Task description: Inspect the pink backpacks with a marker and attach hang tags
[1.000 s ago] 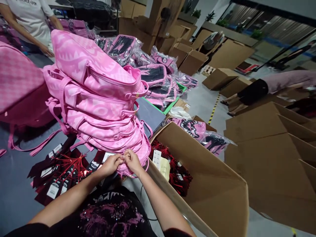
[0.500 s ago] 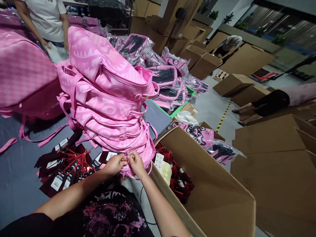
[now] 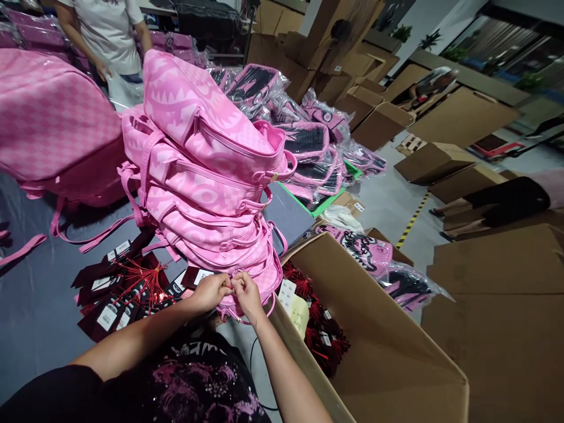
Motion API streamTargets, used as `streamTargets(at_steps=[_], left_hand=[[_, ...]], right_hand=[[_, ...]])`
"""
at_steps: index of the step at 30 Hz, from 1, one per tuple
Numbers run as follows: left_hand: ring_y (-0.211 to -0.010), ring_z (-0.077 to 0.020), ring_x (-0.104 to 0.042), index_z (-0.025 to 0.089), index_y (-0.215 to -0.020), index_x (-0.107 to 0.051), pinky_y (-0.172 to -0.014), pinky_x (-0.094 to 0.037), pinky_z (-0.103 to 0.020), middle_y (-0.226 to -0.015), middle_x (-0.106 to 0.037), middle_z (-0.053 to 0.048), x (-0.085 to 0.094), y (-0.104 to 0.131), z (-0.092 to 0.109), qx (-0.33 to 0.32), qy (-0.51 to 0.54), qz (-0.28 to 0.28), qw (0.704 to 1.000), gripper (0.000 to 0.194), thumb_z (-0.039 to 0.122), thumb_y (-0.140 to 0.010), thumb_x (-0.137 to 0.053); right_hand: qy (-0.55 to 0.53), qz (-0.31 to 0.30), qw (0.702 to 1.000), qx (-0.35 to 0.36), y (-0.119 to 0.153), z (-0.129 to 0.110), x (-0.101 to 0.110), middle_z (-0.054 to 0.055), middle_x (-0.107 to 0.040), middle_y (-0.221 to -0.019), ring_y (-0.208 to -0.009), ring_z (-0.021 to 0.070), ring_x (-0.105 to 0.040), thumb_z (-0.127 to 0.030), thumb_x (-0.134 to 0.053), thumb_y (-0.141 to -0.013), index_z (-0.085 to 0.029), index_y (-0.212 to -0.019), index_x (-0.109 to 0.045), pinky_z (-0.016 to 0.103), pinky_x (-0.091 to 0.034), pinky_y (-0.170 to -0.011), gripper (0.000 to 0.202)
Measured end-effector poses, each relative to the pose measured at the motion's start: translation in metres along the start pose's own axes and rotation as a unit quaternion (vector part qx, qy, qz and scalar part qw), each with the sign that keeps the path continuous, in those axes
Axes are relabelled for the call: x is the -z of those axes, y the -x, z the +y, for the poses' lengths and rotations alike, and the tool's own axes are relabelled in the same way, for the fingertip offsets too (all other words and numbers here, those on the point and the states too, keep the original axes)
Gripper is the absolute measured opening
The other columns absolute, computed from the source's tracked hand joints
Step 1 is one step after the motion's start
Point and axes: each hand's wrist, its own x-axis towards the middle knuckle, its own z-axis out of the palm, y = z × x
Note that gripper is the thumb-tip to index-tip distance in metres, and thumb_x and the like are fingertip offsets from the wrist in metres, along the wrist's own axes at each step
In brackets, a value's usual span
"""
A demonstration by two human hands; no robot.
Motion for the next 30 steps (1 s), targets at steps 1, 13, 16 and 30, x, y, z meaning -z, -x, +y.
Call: streamTargets(at_steps=[1,13,16,30], left_hand=[[-0.079,-0.0185,-0.062,0.021,-0.091,-0.067,-0.068,-0.037,-0.025,-0.083,-0.069,-0.003,0.0008,0.0001,0.0003,-0.004,0.001,-0.009,1.000,0.015,0.028,-0.086,-0.055],[-0.086,-0.0204,-0.064,0.020,-0.093,-0.070,-0.072,-0.039,-0.026,-0.090,-0.072,-0.006,0.0030,0.0009,0.0016,-0.004,-0.029,-0.016,0.999,0.021,0.030,-0.088,-0.052],[-0.081,-0.0182,-0.064,0.022,-0.091,-0.070,-0.070,-0.040,-0.024,-0.085,-0.072,-0.003,0.0040,0.0011,0.0026,-0.003,-0.029,-0.022,0.999,0.021,0.031,-0.087,-0.053],[-0.086,-0.0169,-0.066,0.026,-0.105,-0.070,-0.074,-0.047,-0.023,-0.094,-0.074,-0.001,0.0021,0.0035,-0.0030,-0.038,-0.047,0.033,0.998,0.024,0.031,-0.089,-0.052]], right_hand=[[-0.002,0.000,1.000,-0.001,0.0000,0.0011,0.0000,-0.005,-0.049,-0.061,-0.053,0.0110,-0.044,-0.043,-0.059,-0.079,-0.020,-0.079,-0.052,0.023,-0.036,-0.052,0.023],[-0.013,0.016,1.000,-0.009,0.0002,0.0010,-0.0019,-0.005,-0.049,-0.059,-0.052,0.0105,-0.044,-0.047,-0.061,-0.077,-0.020,-0.078,-0.054,0.022,-0.035,-0.050,0.028],[-0.017,0.020,1.000,-0.009,-0.0006,0.0009,-0.0012,-0.005,-0.049,-0.059,-0.052,0.0103,-0.044,-0.048,-0.062,-0.077,-0.020,-0.079,-0.054,0.022,-0.036,-0.049,0.030],[0.011,0.029,0.999,-0.012,-0.0026,0.0028,0.0012,-0.004,-0.053,-0.058,-0.051,0.0127,-0.050,-0.059,-0.065,-0.073,-0.019,-0.080,-0.055,0.025,-0.042,-0.049,0.041]])
